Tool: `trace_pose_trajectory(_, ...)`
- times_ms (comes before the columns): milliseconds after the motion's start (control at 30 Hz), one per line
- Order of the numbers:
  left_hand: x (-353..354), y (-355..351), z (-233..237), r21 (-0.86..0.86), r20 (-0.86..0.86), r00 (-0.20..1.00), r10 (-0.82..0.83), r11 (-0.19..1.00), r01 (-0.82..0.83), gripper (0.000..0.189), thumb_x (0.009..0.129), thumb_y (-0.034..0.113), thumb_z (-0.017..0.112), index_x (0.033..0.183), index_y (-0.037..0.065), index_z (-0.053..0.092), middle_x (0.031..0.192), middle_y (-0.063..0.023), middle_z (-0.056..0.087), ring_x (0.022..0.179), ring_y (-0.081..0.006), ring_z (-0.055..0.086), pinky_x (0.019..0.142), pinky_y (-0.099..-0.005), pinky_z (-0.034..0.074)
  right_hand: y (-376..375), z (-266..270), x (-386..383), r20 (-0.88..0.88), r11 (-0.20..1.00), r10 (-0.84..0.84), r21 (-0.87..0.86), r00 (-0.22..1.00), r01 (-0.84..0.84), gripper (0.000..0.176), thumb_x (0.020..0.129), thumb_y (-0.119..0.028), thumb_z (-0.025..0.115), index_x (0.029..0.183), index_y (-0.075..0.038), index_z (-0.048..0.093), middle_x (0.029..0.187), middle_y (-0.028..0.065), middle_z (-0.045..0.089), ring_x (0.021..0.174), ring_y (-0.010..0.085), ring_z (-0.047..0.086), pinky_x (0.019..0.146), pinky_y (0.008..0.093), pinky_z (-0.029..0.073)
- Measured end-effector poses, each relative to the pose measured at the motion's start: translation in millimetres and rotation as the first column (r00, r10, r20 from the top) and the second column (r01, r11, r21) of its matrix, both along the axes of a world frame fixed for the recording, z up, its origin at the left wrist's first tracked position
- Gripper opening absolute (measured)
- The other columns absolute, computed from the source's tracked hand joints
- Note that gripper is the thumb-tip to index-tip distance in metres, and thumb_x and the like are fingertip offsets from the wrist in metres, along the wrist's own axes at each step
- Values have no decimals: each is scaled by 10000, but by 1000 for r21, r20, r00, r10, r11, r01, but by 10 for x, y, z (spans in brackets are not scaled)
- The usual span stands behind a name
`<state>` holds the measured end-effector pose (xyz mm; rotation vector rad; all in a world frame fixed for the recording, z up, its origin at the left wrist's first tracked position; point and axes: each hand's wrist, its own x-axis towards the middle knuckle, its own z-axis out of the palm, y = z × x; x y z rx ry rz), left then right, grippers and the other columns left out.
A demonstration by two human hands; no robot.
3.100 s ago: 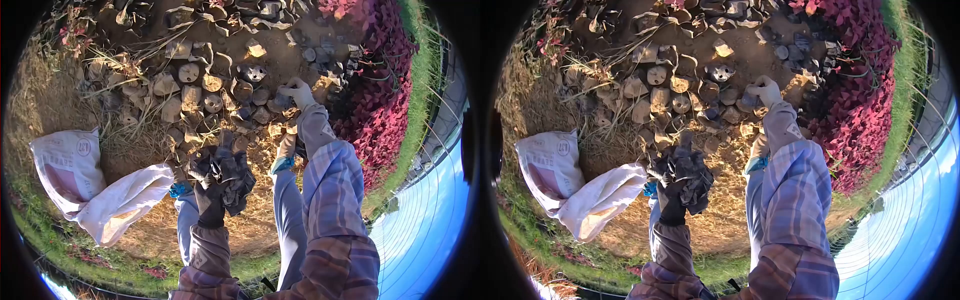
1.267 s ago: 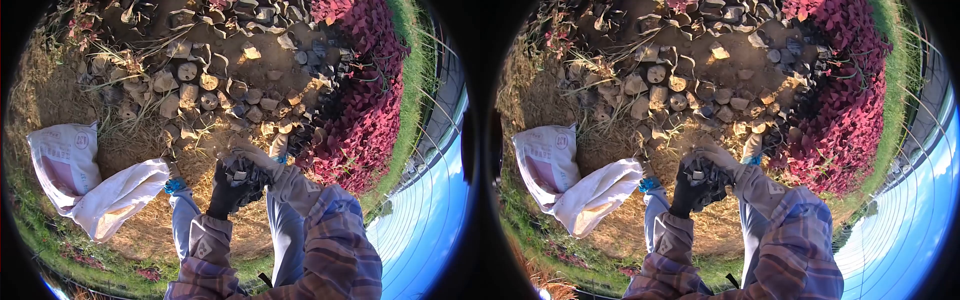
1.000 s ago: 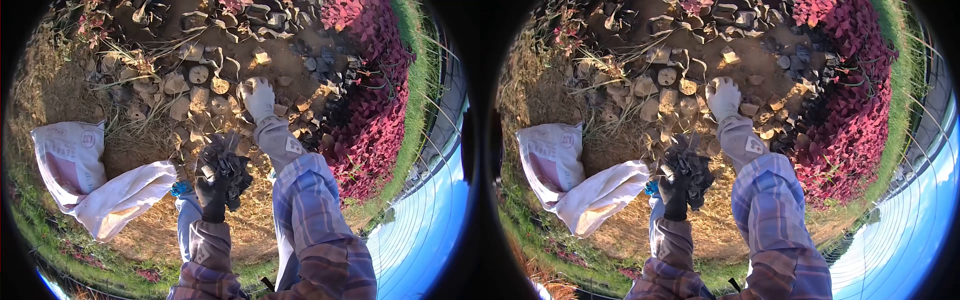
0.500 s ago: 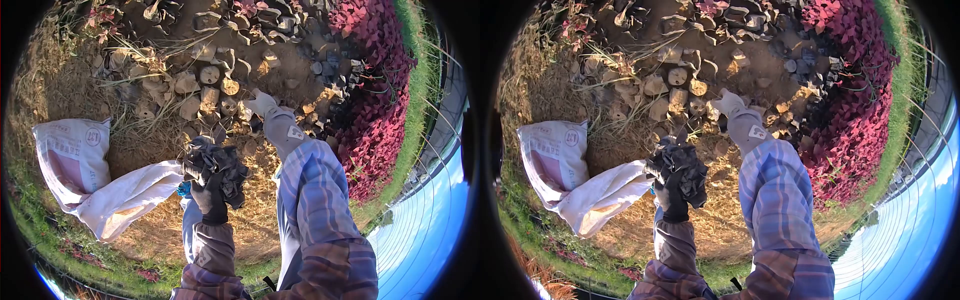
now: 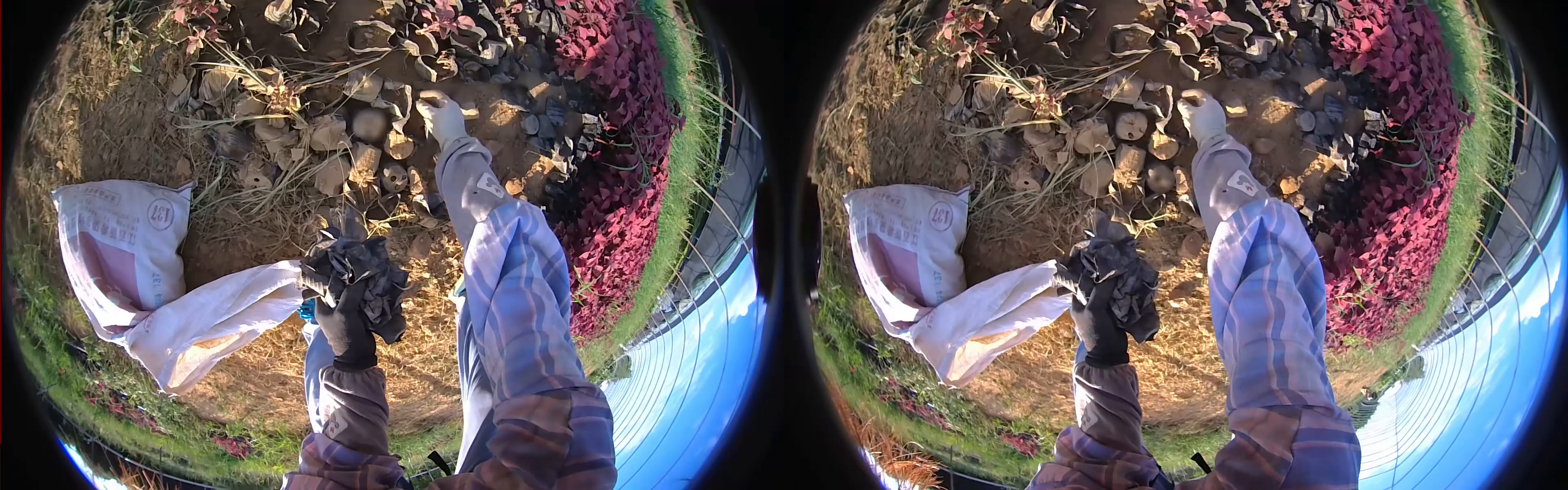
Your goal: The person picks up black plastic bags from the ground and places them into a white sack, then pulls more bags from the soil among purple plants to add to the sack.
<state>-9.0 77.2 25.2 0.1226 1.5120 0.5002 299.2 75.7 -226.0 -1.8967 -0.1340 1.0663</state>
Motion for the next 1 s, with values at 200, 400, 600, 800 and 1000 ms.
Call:
trace_pose_trajectory(200, -25, 41, 3, -32, 14, 999, 38, 999, -37, 414, 725, -75, 642, 1131, -41, 569, 1055, -97, 628, 880, -194, 642, 730, -310, 540, -150, -1026, 13, 217, 876, 201, -475, 955, -77, 190, 872, -168, 638, 970, -5, 642, 737, 47, 641, 607, 139, 576, 538, 260, 450)
trace_pose_trajectory(400, -29, 48, -14, -15, 36, 999, 40, 999, -39, 431, 727, -69, 640, 1150, -43, 562, 1061, -90, 627, 898, -189, 636, 749, -297, 532, 42, 123, -206, -393, 993, 74, -58, 917, -105, 206, 916, -57, 528, 1073, 75, 542, 1074, 203, 637, 963, 238, 636, 817, 281, 505)
trace_pose_trajectory(600, -67, 3, -87, 3, 35, 999, -17, 1000, 17, 409, 749, -19, 623, 1155, -19, 576, 1049, -92, 637, 902, -207, 644, 774, -320, 530, 3, 408, -263, 64, 857, 398, -381, 915, -347, 407, 674, -239, 819, 922, 7, 610, 831, 91, 645, 778, 136, 571, 676, 293, 462)
trace_pose_trajectory(800, -33, 44, -33, 1, 41, 999, 16, 1000, -16, 411, 743, -28, 618, 1151, -30, 573, 1047, -97, 638, 898, -206, 643, 778, -317, 525, -188, 753, -15, 291, 744, 477, -636, 830, -204, 210, 698, -170, 742, 812, -28, 637, 804, 120, 631, 752, 258, 603, 669, 363, 468)
trace_pose_trajectory(1000, -71, 80, -35, -49, 35, 998, 47, 998, -46, 368, 721, -66, 650, 1082, -30, 588, 964, -63, 642, 810, -160, 630, 705, -284, 519, 105, 442, 110, 720, 878, 428, -474, 546, -63, 224, 731, -159, 667, 919, -54, 607, 957, 177, 624, 863, 370, 595, 770, 413, 474)
